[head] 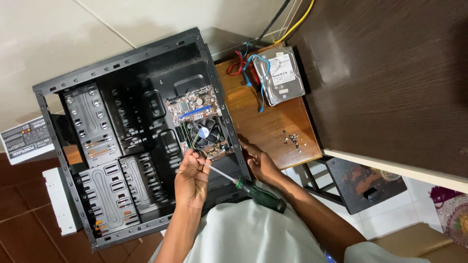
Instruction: Installing and securing a power supply unit into a desktop computer case using a screwdriver.
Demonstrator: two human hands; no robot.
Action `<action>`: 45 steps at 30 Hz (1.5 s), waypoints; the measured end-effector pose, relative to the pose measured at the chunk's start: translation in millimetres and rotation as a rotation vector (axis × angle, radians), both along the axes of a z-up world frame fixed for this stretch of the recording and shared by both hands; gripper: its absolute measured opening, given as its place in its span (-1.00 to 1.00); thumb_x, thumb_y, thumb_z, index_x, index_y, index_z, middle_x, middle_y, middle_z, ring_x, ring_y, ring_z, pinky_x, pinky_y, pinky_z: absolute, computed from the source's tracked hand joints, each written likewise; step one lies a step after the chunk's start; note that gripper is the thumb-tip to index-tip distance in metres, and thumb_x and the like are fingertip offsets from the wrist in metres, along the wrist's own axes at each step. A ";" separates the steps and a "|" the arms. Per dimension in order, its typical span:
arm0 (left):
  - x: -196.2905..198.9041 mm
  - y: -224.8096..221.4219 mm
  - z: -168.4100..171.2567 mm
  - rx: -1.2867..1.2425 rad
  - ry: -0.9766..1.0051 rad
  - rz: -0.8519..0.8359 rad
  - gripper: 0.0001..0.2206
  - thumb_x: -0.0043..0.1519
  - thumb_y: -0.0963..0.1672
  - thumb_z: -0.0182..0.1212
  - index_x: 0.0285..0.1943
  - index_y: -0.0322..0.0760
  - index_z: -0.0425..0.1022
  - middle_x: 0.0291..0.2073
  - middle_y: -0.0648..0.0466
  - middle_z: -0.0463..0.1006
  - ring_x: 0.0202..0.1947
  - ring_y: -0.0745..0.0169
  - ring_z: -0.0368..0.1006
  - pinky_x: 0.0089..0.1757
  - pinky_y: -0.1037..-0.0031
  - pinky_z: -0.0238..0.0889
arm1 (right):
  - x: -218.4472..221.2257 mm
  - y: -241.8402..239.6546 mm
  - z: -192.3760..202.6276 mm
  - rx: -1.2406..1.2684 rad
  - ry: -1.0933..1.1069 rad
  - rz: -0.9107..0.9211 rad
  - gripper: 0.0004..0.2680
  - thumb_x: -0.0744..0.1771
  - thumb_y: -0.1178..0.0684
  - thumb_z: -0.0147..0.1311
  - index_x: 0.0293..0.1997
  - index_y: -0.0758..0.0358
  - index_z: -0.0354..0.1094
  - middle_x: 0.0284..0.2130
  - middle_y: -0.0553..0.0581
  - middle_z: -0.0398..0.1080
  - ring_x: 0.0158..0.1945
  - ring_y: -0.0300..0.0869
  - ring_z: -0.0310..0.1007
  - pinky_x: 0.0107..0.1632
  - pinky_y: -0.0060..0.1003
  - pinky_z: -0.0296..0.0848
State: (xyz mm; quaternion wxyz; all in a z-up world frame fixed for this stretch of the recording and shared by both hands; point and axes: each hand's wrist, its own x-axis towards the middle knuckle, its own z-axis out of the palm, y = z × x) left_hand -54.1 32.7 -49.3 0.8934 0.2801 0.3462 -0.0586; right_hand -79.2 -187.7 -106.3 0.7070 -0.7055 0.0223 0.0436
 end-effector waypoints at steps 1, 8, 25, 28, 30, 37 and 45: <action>-2.2 1.5 -1.5 0.002 0.004 0.001 -0.74 0.32 -0.26 0.15 0.19 -0.49 0.47 -0.17 -0.15 0.61 -0.24 -0.02 0.57 -0.01 0.10 0.57 | -4.1 -0.8 -2.4 0.002 0.004 0.001 -0.58 0.35 0.40 -0.18 0.41 0.31 0.18 0.38 0.41 0.15 0.39 0.36 0.08 0.27 0.30 0.26; -1.4 0.0 -1.5 -0.005 0.020 0.010 -0.74 0.32 -0.26 0.15 0.19 -0.47 0.49 -0.16 -0.15 0.63 -0.23 -0.03 0.60 0.03 0.03 0.55 | -1.5 -12.4 -15.8 0.030 0.331 0.007 -0.57 0.33 0.38 -0.11 0.34 0.04 0.26 0.31 0.12 0.29 0.35 0.13 0.24 0.32 0.07 0.30; -2.6 -21.0 28.2 0.133 -0.037 -0.037 -0.75 0.31 -0.27 0.15 0.17 -0.45 0.49 -0.15 -0.20 0.63 -0.19 -0.16 0.63 0.06 -0.15 0.49 | 17.1 -31.1 23.5 0.287 0.620 0.143 -0.45 0.25 0.40 -0.10 0.46 0.23 0.14 -0.07 0.27 0.26 -0.20 -0.12 0.40 -0.22 -0.17 0.68; -2.9 -23.9 31.6 0.166 -0.059 -0.049 -0.77 0.31 -0.27 0.16 0.14 -0.45 0.51 -0.19 -0.17 0.64 -0.23 -0.12 0.64 0.03 -0.12 0.52 | 20.9 -30.9 41.4 0.279 0.683 0.151 -0.45 0.27 0.39 -0.12 0.48 0.12 0.14 0.00 0.36 0.26 -0.17 -0.01 0.42 -0.20 -0.01 0.67; -2.2 -24.7 30.8 0.171 -0.079 -0.050 -0.78 0.32 -0.27 0.14 0.14 -0.47 0.50 -0.20 -0.16 0.64 -0.24 -0.12 0.64 0.02 -0.10 0.53 | 20.5 -31.7 31.8 0.275 0.726 0.148 -0.45 0.28 0.38 -0.12 0.46 -0.01 0.14 -0.08 0.32 0.27 -0.22 -0.01 0.41 -0.24 0.01 0.69; -2.9 -24.2 35.2 0.195 -0.110 -0.048 -0.78 0.31 -0.27 0.16 0.12 -0.49 0.51 -0.21 -0.17 0.64 -0.25 -0.14 0.65 0.00 -0.13 0.54 | 1.8 -46.4 88.6 0.362 0.806 0.180 -0.56 0.37 -0.23 -0.03 0.44 -0.06 0.09 -0.06 0.28 0.32 -0.24 -0.06 0.51 -0.36 -0.16 0.62; 22.5 -61.9 90.6 0.343 -0.312 -0.269 -0.81 0.22 -0.35 0.20 0.00 -0.62 0.56 -0.27 -0.37 0.63 -0.28 -0.35 0.66 -0.15 0.00 0.64 | -7.8 -59.6 182.0 -0.509 0.300 0.565 -0.67 0.36 -0.05 0.08 0.28 0.05 0.27 -0.11 0.32 0.52 -0.03 0.20 0.56 -0.07 0.08 0.55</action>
